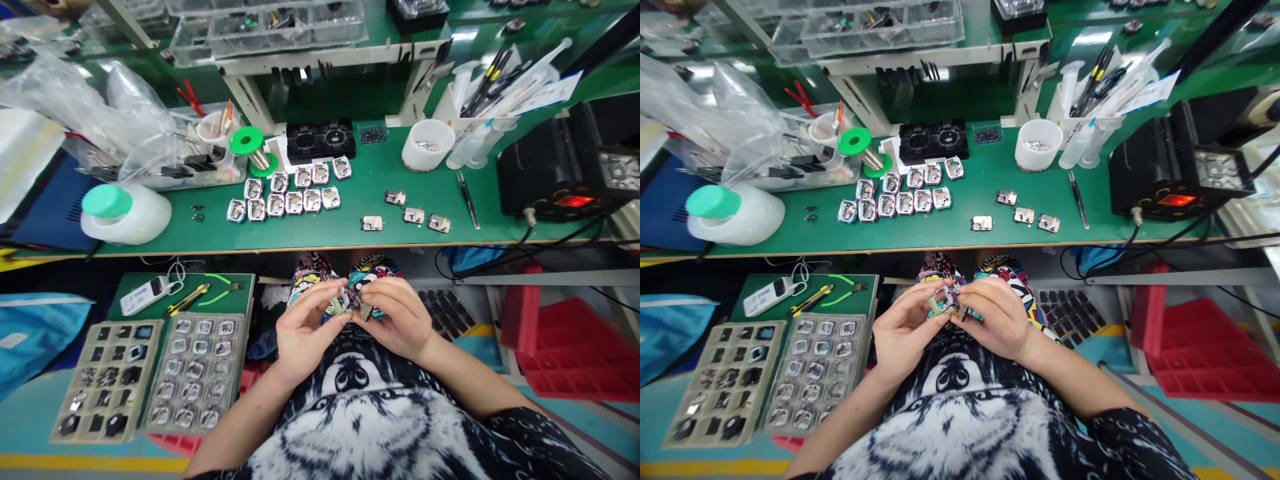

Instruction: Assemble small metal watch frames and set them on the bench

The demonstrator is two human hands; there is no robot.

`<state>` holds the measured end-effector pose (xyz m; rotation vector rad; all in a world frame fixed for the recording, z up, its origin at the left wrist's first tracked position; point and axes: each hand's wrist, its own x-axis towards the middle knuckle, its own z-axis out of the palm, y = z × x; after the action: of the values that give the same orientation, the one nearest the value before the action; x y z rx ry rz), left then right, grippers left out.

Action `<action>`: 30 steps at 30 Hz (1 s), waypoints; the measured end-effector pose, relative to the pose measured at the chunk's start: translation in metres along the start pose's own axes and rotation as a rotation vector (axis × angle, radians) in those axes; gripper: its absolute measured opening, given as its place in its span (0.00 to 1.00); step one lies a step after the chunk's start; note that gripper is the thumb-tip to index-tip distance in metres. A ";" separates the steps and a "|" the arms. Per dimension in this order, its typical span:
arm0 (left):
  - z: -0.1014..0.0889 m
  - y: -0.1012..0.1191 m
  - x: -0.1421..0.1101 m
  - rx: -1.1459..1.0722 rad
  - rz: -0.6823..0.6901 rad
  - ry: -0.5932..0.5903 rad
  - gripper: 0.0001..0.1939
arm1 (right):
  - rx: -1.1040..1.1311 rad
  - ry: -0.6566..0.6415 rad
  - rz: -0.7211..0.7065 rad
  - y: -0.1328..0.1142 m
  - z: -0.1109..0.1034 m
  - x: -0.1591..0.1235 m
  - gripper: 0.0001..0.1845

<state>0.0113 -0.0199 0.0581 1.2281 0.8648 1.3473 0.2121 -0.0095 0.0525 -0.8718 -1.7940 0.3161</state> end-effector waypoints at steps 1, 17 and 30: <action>0.000 0.000 0.000 -0.004 -0.007 -0.001 0.25 | 0.002 0.001 0.014 0.000 -0.001 0.001 0.28; -0.005 -0.009 0.000 -0.187 -0.164 -0.045 0.25 | 0.051 0.028 0.128 -0.005 -0.008 0.011 0.26; -0.010 -0.011 -0.001 -0.166 -0.228 0.036 0.23 | -0.060 0.037 0.056 -0.003 -0.022 0.021 0.27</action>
<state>0.0037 -0.0171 0.0451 0.9499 0.8721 1.2332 0.2268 -0.0014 0.0774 -0.9656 -1.7545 0.2815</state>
